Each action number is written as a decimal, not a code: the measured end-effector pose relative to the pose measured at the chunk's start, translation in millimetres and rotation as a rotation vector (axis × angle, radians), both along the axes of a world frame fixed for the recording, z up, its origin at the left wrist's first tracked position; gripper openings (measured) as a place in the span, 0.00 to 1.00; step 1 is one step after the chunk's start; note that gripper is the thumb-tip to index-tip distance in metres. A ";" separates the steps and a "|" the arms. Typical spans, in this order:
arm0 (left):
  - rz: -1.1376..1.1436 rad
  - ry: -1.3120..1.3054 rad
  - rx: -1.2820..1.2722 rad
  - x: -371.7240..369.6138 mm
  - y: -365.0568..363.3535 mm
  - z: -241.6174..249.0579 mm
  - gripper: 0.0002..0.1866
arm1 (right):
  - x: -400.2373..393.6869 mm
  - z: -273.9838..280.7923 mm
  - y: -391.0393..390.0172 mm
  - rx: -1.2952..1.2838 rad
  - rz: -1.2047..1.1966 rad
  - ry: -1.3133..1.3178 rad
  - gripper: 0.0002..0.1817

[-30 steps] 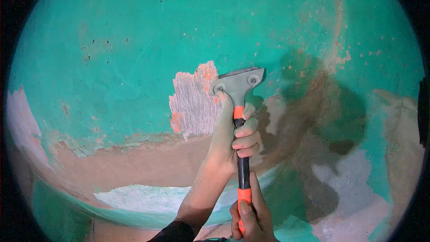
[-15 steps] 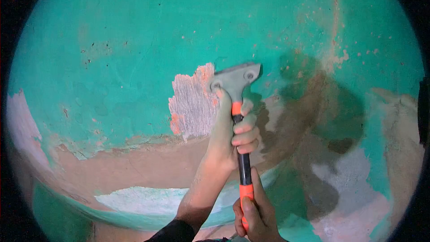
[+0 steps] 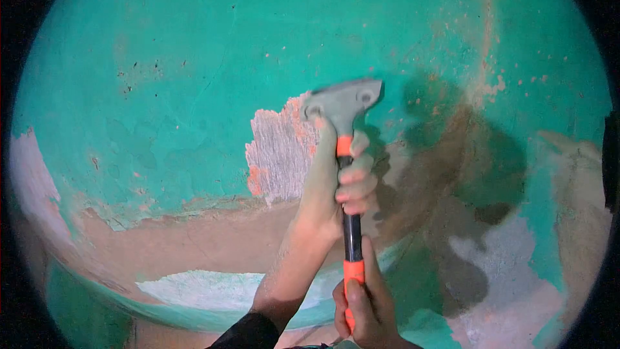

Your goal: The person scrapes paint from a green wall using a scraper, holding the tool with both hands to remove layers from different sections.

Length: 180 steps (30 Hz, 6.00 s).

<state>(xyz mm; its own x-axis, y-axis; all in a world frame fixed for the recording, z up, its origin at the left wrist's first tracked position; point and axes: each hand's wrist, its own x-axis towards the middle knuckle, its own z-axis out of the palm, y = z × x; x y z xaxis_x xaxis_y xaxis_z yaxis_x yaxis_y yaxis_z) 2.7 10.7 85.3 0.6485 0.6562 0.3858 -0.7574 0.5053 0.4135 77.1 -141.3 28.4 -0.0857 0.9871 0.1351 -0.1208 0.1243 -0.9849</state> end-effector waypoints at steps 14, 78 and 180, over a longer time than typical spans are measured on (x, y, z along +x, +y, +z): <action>0.100 0.385 -0.068 6.3 -3.8 -82.5 0.33 | 7.9 -122.3 6.4 0.037 0.062 0.318 0.35; 0.210 0.493 -0.081 18.4 -6.2 -104.1 0.35 | 8.6 -203.9 17.8 0.035 -0.140 0.115 0.32; 1.582 1.296 0.595 50.1 -26.6 -93.6 0.36 | 50.9 -164.2 20.0 -0.072 0.087 0.033 0.31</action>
